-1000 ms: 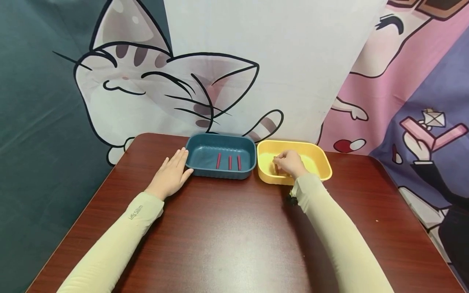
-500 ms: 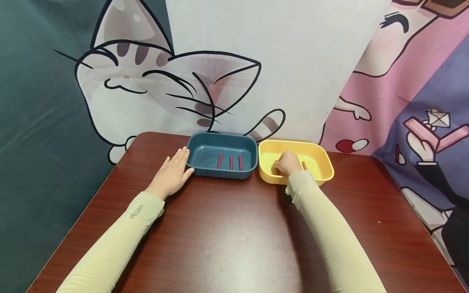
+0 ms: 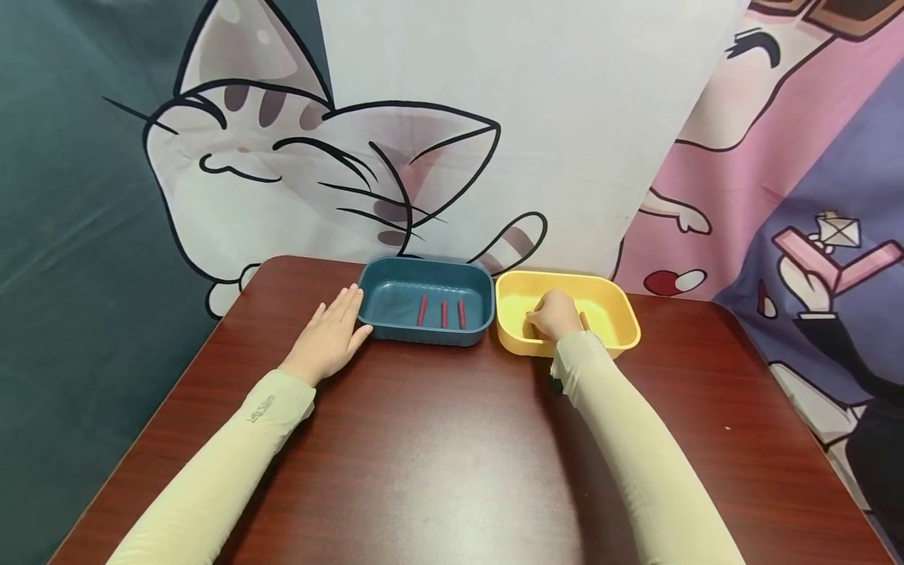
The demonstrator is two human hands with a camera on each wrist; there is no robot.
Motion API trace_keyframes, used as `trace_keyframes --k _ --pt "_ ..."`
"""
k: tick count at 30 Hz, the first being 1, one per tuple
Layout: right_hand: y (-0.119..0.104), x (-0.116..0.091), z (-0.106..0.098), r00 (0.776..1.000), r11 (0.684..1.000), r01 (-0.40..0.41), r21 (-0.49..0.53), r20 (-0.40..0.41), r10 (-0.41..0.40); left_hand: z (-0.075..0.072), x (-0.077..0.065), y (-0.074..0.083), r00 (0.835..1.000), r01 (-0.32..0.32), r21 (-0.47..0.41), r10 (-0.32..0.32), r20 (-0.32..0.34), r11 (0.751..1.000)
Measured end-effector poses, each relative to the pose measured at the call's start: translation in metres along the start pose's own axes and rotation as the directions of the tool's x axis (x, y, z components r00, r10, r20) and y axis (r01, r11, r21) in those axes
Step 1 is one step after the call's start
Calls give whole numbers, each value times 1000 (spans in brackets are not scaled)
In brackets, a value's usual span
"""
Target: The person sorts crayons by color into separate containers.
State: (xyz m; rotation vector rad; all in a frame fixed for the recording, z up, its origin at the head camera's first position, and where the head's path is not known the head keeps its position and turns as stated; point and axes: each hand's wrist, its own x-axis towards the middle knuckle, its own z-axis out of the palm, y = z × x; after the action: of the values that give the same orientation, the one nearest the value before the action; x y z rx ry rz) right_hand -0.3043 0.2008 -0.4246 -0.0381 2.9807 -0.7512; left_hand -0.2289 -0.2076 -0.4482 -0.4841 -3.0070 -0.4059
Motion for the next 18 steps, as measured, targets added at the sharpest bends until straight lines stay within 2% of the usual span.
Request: trace_keyframes --k 6,15,18 --pt "0 -3 -4 1000 1000 18 24 -17 -17 -1 -1 -3 1000 -3 -2 3 1 1000" --pt "5 -23 -27 988 990 139 35 -76 -136 -1 -3 -6 1000 4 -1 -4 19 1000" --pt "12 -28 -36 978 985 174 19 -121 -170 -1 -2 -9 1000 8 8 -8 15 1000"
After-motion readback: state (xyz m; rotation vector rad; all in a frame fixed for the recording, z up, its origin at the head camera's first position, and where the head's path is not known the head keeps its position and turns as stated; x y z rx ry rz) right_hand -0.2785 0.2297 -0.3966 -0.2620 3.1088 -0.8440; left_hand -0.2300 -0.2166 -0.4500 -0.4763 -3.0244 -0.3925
